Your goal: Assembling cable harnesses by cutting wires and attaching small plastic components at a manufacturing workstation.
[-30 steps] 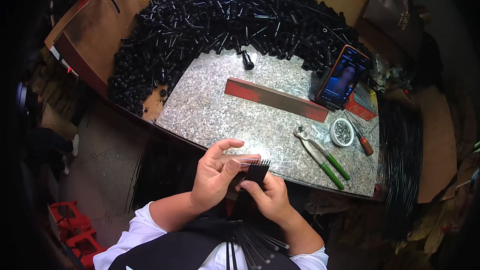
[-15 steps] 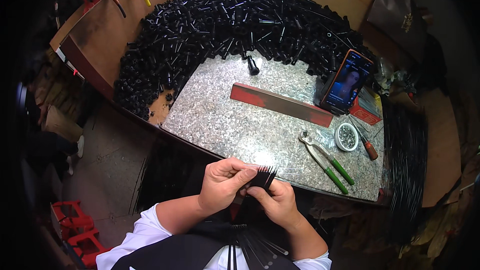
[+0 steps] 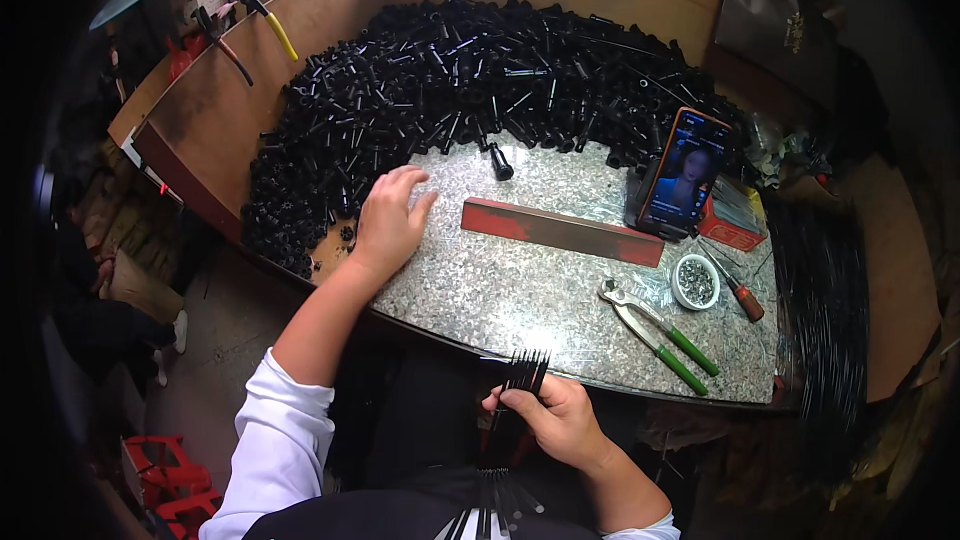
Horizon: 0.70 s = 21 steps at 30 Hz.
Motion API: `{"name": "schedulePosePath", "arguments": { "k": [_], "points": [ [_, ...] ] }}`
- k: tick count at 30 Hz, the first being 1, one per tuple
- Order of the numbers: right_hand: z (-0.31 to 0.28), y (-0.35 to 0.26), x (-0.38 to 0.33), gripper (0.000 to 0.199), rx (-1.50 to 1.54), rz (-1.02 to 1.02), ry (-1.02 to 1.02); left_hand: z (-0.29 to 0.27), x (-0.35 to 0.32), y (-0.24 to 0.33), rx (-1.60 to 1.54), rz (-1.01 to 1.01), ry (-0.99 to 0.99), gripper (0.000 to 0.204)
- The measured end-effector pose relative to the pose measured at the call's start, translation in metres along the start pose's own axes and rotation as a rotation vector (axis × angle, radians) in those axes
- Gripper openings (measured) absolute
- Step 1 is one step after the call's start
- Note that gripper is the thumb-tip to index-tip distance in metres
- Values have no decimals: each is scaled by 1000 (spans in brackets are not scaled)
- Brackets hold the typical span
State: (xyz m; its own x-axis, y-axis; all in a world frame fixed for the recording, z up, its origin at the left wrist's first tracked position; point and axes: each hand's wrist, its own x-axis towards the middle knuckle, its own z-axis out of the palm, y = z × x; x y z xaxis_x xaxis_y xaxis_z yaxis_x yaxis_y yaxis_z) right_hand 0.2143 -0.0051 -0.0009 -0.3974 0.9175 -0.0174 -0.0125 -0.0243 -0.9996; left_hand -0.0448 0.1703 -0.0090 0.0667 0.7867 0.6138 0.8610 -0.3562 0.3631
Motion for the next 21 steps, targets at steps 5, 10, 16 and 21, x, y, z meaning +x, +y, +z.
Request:
{"name": "schedulePosePath", "arguments": {
  "k": [5,10,16,21],
  "points": [
    [-1,0,2,16,-4,52,-34,20,37,-33,381,-43,-162,28],
    [-5,6,3,16,-64,50,-55,33,53,-36,590,-55,-172,11],
    [-6,9,1,17,-36,0,-56,41,55,-35,378,92,-177,17],
    [-7,8,1,18,-87,-2,-70,33,53,-36,286,255,-213,24]
  ]
}}
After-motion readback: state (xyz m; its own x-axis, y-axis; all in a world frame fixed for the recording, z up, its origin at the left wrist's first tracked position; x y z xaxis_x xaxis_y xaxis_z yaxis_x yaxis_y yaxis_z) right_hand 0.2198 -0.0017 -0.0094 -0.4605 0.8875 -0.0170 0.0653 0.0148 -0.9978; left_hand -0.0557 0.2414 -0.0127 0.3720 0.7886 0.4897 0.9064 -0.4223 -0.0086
